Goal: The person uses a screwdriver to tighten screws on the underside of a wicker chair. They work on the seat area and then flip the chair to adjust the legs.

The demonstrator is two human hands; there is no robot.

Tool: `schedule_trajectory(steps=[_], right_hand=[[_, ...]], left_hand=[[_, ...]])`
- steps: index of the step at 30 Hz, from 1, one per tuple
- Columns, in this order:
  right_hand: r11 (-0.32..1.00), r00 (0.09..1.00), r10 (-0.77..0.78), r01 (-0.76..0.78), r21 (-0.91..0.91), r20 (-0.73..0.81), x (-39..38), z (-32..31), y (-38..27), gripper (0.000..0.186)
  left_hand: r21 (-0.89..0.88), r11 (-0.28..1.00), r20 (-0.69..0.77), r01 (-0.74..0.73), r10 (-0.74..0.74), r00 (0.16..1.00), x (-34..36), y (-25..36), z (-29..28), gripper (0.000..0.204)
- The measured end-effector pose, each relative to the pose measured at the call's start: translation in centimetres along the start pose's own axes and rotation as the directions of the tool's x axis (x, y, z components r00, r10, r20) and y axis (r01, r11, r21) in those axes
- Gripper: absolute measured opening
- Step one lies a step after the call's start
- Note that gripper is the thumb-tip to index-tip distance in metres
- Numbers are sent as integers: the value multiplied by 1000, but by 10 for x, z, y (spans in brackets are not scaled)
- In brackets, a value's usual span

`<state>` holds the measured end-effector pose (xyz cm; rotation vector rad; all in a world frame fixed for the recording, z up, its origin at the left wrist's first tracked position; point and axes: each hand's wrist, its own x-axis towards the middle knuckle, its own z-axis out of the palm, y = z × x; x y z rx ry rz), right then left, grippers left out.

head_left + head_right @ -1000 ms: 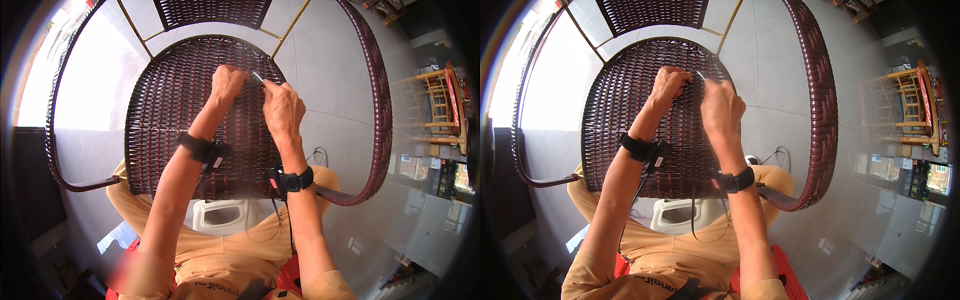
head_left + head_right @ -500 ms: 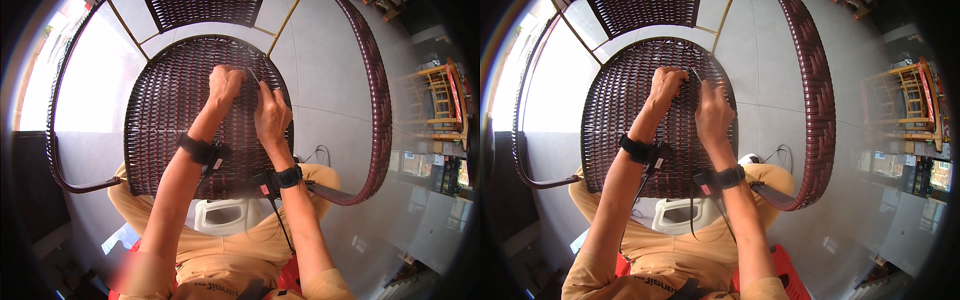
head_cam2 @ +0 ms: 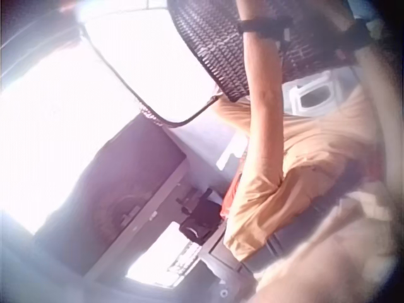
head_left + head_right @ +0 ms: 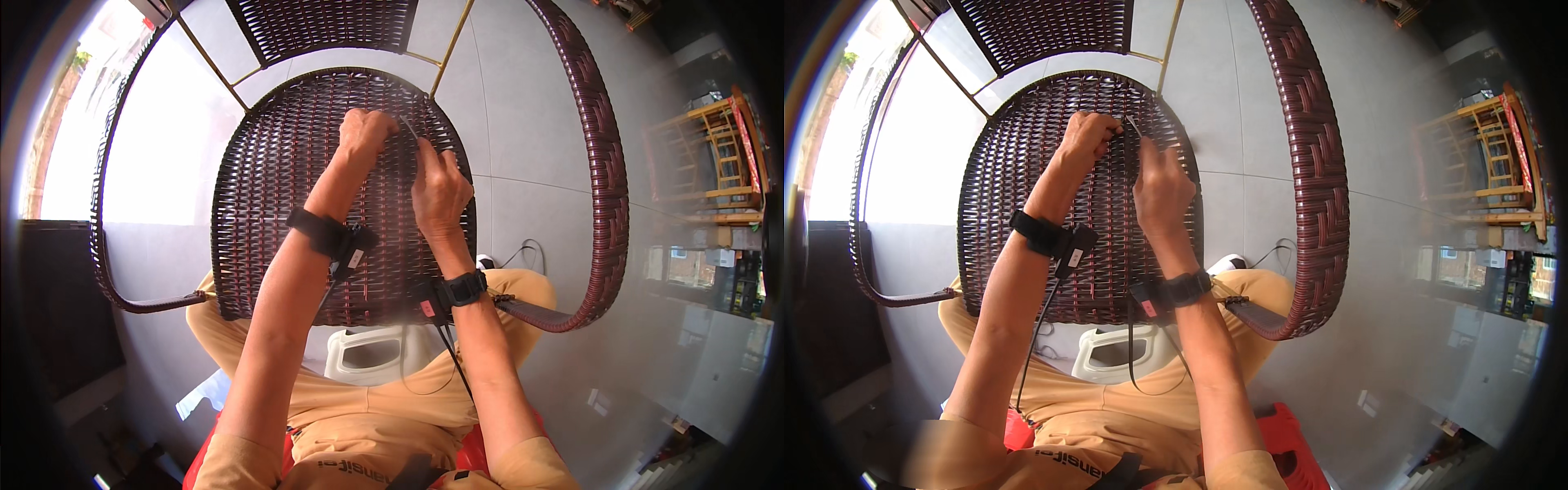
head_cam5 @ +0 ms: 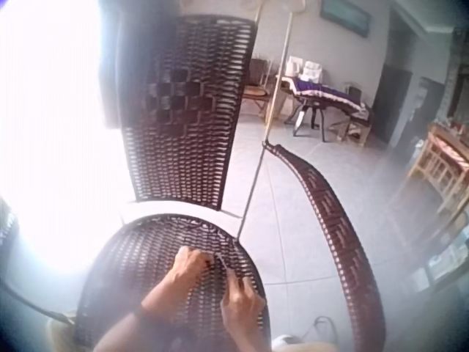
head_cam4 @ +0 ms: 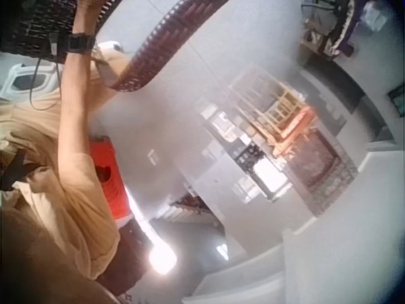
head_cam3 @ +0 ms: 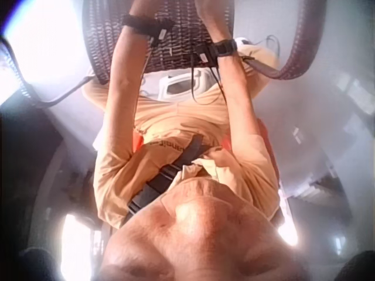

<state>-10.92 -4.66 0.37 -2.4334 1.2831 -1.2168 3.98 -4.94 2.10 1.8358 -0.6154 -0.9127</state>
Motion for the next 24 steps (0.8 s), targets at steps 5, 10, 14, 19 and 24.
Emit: schedule_trajectory(steps=[5, 10, 14, 19, 24], right_hand=[[1000, 1000, 8, -8, -15, 9, -1, 0, 0, 21], [1000, 1000, -13, 13, 9, -12, -2, 0, 0, 22], [1000, 1000, -14, 14, -23, 6, -3, 0, 2, 25], [999, 999, -33, 33, 6, -23, -4, 4, 3, 28], [1000, 999, -31, 30, -6, -25, -3, 1, 4, 28]], left_hand=[[34, 993, -22, 111, -110, 994, 12, -1, 5, 19], [61, 990, -63, 129, -125, 990, 20, -4, 7, 19], [85, 981, -23, 173, -171, 985, 15, 10, 1, 23], [60, 982, -18, 181, -181, 983, 15, 7, -1, 25], [150, 967, -14, 204, -204, 979, 17, 7, 3, 22]])
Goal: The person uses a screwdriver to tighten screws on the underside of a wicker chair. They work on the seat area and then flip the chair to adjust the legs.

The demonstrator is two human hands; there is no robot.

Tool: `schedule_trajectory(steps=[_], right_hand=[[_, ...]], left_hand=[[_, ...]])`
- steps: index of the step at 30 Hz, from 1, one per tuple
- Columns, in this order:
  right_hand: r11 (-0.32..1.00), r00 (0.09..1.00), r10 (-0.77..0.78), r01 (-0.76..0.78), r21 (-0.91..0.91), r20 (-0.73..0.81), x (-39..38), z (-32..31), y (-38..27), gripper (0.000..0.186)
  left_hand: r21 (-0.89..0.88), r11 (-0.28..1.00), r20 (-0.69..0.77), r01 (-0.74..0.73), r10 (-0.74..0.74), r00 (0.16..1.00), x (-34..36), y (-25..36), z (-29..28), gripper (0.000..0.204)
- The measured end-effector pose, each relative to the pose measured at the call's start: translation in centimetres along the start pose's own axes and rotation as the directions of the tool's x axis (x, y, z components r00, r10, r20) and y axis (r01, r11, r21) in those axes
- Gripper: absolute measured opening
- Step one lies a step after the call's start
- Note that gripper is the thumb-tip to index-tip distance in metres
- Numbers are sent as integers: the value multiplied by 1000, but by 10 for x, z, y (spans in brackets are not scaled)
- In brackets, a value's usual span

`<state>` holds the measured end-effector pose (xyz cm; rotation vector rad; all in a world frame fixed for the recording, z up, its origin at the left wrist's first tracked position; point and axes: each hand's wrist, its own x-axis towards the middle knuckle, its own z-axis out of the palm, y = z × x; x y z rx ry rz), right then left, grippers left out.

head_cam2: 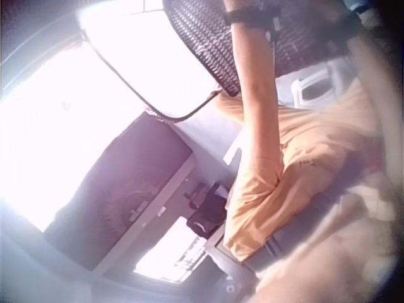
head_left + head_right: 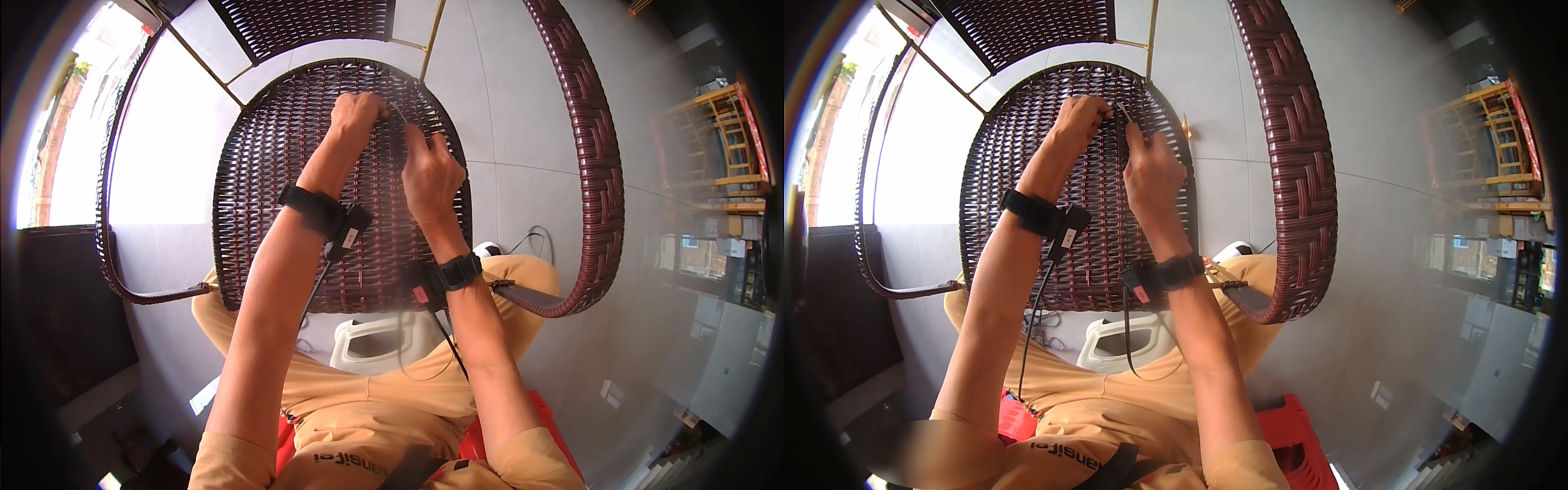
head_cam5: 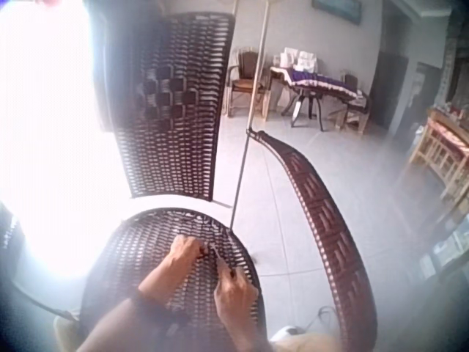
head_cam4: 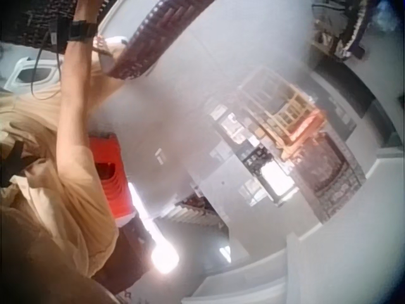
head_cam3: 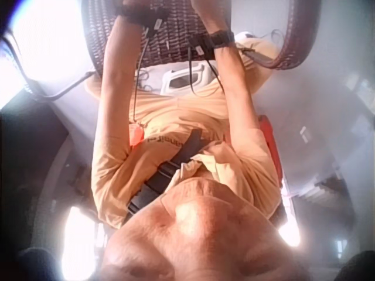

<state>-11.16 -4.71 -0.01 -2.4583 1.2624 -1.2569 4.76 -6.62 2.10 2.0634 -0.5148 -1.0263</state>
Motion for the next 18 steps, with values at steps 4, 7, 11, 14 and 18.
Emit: schedule_trajectory(steps=[4, 7, 11, 14, 18], right_hand=[[1000, 1000, 4, -4, 8, 10, 1, -1, -3, 29], [1000, 1000, -7, 7, 9, -1, -1, 1, -1, 29], [1000, 1000, 0, 0, -10, -3, -1, 0, -1, 28], [999, 1000, 13, -12, -30, 7, -1, 2, -1, 29], [999, 1000, 11, -10, -45, 6, 0, 2, -2, 31]], left_hand=[[-102, 916, -28, -388, 387, 922, 2, -22, -3, 19], [-53, 922, -12, -383, 383, 924, -4, -14, -4, 19], [-171, 980, 101, -102, 121, 988, -23, 14, -8, 21], [-80, 992, 144, -101, 112, 983, -22, 20, -13, 18], [87, 938, 149, -337, 322, 935, -2, 3, -13, 9]])
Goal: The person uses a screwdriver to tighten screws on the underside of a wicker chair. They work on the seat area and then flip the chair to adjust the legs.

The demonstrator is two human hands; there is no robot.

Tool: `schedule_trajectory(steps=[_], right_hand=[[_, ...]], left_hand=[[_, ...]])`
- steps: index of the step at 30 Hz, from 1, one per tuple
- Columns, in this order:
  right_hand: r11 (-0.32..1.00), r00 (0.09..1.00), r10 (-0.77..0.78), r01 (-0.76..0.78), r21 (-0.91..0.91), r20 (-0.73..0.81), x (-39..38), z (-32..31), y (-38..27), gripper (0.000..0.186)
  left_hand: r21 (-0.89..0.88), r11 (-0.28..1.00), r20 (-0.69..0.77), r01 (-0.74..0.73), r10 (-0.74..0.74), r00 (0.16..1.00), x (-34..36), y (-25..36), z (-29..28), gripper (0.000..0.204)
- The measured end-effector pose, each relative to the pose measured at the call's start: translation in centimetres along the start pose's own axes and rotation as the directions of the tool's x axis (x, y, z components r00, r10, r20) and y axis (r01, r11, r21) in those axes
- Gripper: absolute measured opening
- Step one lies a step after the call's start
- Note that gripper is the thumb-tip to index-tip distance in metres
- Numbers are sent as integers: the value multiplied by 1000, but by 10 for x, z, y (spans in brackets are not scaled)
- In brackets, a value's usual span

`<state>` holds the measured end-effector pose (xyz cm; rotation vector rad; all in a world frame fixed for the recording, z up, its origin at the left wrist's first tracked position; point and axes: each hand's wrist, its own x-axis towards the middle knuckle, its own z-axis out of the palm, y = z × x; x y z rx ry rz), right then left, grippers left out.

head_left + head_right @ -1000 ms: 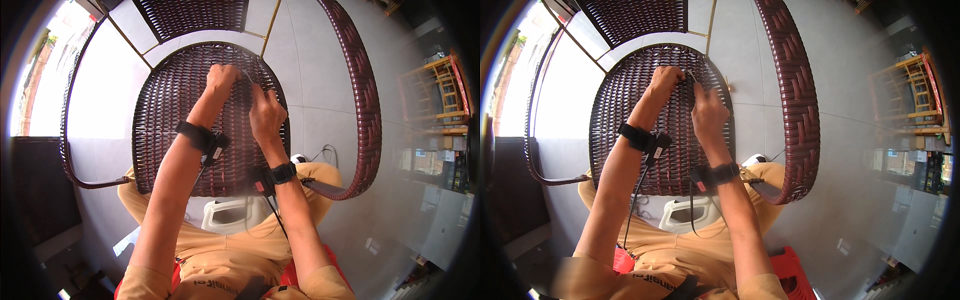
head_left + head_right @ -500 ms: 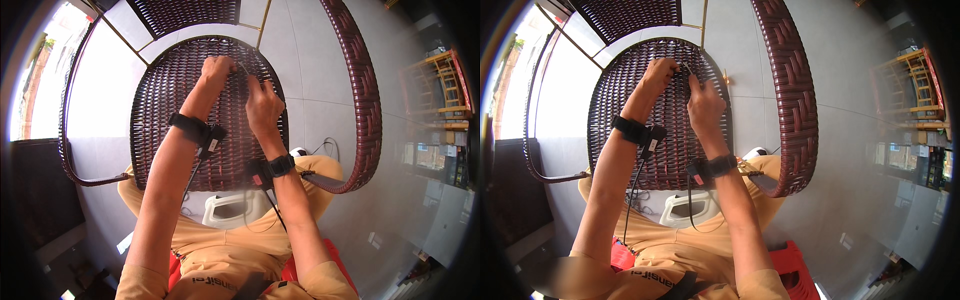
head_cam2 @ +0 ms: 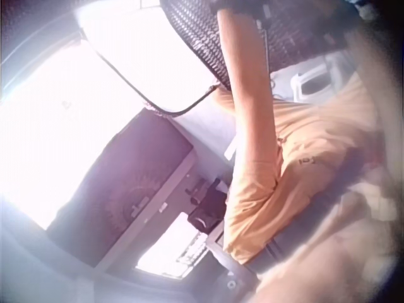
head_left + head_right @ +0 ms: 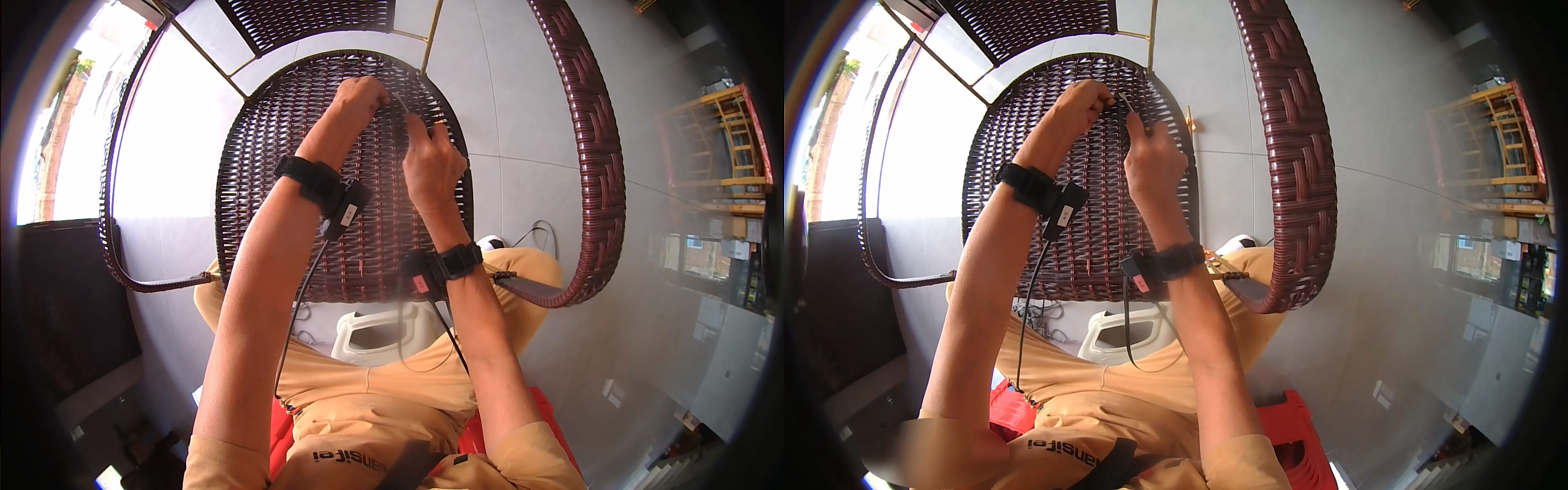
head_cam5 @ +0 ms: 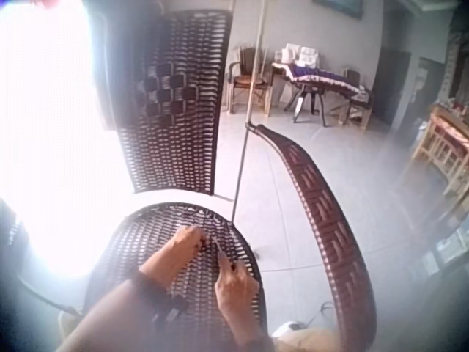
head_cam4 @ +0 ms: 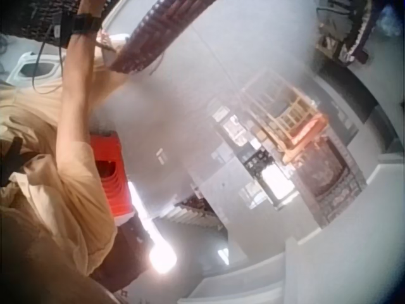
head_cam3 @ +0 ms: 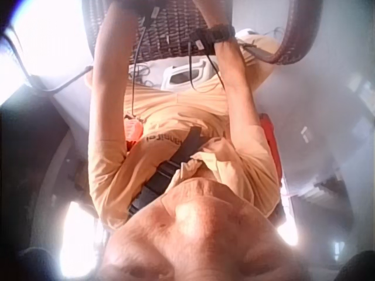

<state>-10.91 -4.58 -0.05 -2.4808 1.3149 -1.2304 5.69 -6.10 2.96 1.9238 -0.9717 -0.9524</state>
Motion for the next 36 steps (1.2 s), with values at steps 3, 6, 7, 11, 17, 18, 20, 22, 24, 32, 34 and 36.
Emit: schedule_trajectory(steps=[3, 6, 7, 11, 17, 18, 20, 22, 24, 32, 34, 36], right_hand=[[1000, 1000, 7, -7, -4, 3, 0, 1, 0, 31], [1000, 1000, 9, -9, -11, 1, -1, 1, 2, 31], [1000, 1000, 9, -9, -17, 3, -1, 1, 3, 31], [1000, 1000, 15, -15, -8, -7, -1, 3, 1, 30], [1000, 1000, 13, -13, -10, 1, -1, 3, 3, 30], [1000, 1000, 16, -16, 3, -5, -1, 3, 1, 29], [1000, 1000, 19, -18, 15, -11, -1, 2, 0, 29], [998, 994, 61, -62, 9, 85, -2, 2, 3, 39], [998, 994, 60, -61, 10, 92, -3, 1, 3, 38], [998, 1000, 15, -15, 58, 2, 1, -1, 1, 24], [998, 1000, 25, -24, 55, -12, 0, 1, 2, 23], [998, 1000, 23, -22, 51, -17, 0, 1, 1, 22]], left_hand=[[-6, 999, -32, -53, 53, 998, 2, -4, 4, 10], [-171, 981, -60, 92, -104, 993, -8, 8, 10, 19], [-215, 966, -74, 143, -162, 984, -10, 11, 11, 18], [-183, 963, -129, 200, -225, 966, 9, 3, 13, 15], [-35, 939, -273, 343, -340, 900, 16, -5, 23, 29], [-86, 943, -290, 321, -332, 898, 17, -9, 24, 30], [-137, 945, -305, 296, -325, 895, 14, -9, 24, 30], [-128, 959, -289, 251, -279, 916, -3, 4, 23, 26], [-236, 940, -227, 245, -298, 927, -10, 7, 21, 23], [-377, 904, -91, 203, -255, 963, -19, 7, 14, 12], [-407, 890, -90, 204, -261, 961, -20, 8, 17, 10], [-410, 885, -106, 221, -287, 952, -19, 9, 19, 10]])
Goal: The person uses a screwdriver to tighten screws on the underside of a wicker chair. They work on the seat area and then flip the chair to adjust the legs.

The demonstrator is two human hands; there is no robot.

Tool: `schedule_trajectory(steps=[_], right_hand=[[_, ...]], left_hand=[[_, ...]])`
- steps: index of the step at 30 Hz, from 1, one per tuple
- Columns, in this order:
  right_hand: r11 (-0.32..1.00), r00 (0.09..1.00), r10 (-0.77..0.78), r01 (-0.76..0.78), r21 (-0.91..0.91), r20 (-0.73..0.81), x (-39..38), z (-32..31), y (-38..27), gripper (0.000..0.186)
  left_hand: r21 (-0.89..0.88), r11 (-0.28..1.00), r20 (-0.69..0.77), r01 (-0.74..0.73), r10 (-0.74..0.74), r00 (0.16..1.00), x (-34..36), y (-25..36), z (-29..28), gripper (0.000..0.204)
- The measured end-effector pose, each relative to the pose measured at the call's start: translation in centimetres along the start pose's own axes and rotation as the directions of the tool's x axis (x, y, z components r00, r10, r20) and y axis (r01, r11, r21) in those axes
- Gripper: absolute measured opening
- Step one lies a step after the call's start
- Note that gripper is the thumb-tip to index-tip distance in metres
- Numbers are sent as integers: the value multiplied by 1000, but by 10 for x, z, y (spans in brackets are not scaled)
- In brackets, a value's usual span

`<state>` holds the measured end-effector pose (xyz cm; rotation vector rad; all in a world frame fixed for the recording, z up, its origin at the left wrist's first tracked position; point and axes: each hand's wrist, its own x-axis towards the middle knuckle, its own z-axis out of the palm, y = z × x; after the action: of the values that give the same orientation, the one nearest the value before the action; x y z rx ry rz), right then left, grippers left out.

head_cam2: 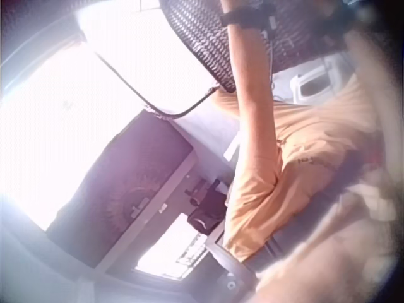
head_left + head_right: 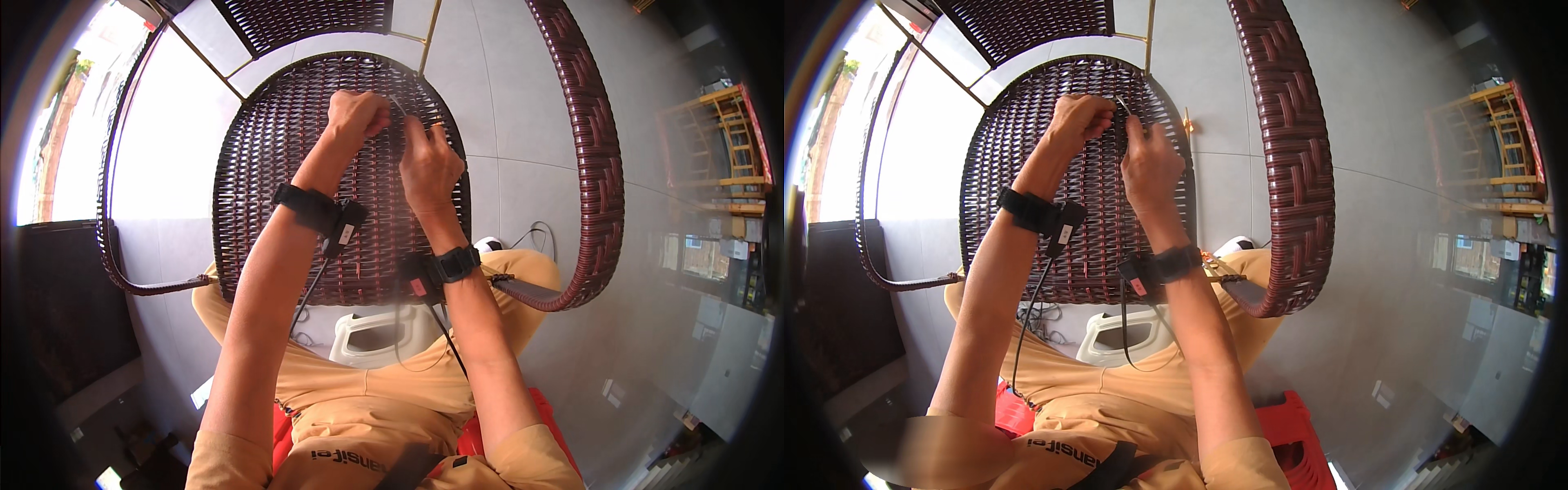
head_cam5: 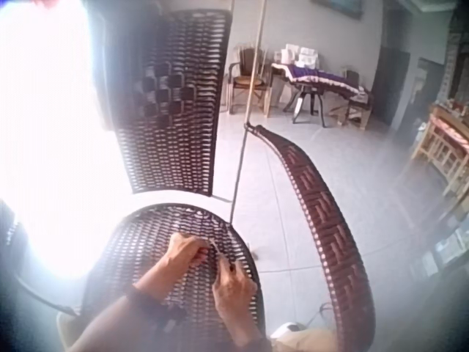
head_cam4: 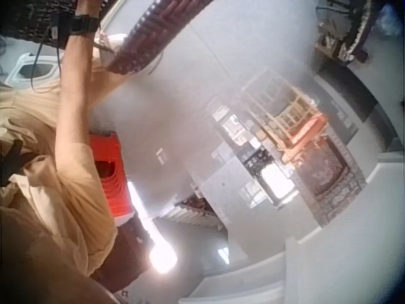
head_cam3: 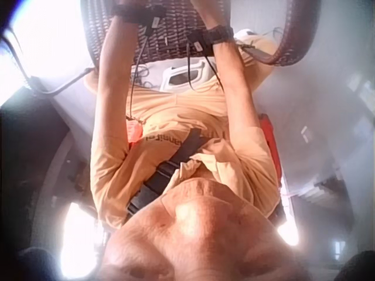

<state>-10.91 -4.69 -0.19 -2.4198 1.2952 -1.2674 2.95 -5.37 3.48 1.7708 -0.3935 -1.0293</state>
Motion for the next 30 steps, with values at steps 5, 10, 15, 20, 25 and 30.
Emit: schedule_trajectory(steps=[5, 10, 15, 20, 25, 30], right_hand=[[1000, 1000, 3, -4, 2, 8, 0, -1, -2, 21], [1000, 1000, -6, 6, -14, -5, 1, -1, -2, 20], [999, 993, 27, -22, -43, 117, -2, -1, 0, 34], [999, 994, 30, -25, -40, 110, -2, 0, 0, 30], [1000, 999, 28, -28, -10, 21, 1, 0, -1, 12], [1000, 999, 29, -28, -13, 29, 0, 0, -3, 13]], left_hand=[[21, 1000, -7, -7, 7, 1000, 7, -5, -1, 9], [16, 1000, -186, -6, 8, 983, 4, -11, 9, 12], [32, 999, -289, 1, 9, 957, 11, -17, 17, 13], [125, 992, -348, 23, 22, 937, 15, -17, 19, 15], [167, 986, -354, -17, 77, 932, 17, -19, 18, 14], [136, 991, -333, -9, 54, 941, 25, -25, 15, 13]])
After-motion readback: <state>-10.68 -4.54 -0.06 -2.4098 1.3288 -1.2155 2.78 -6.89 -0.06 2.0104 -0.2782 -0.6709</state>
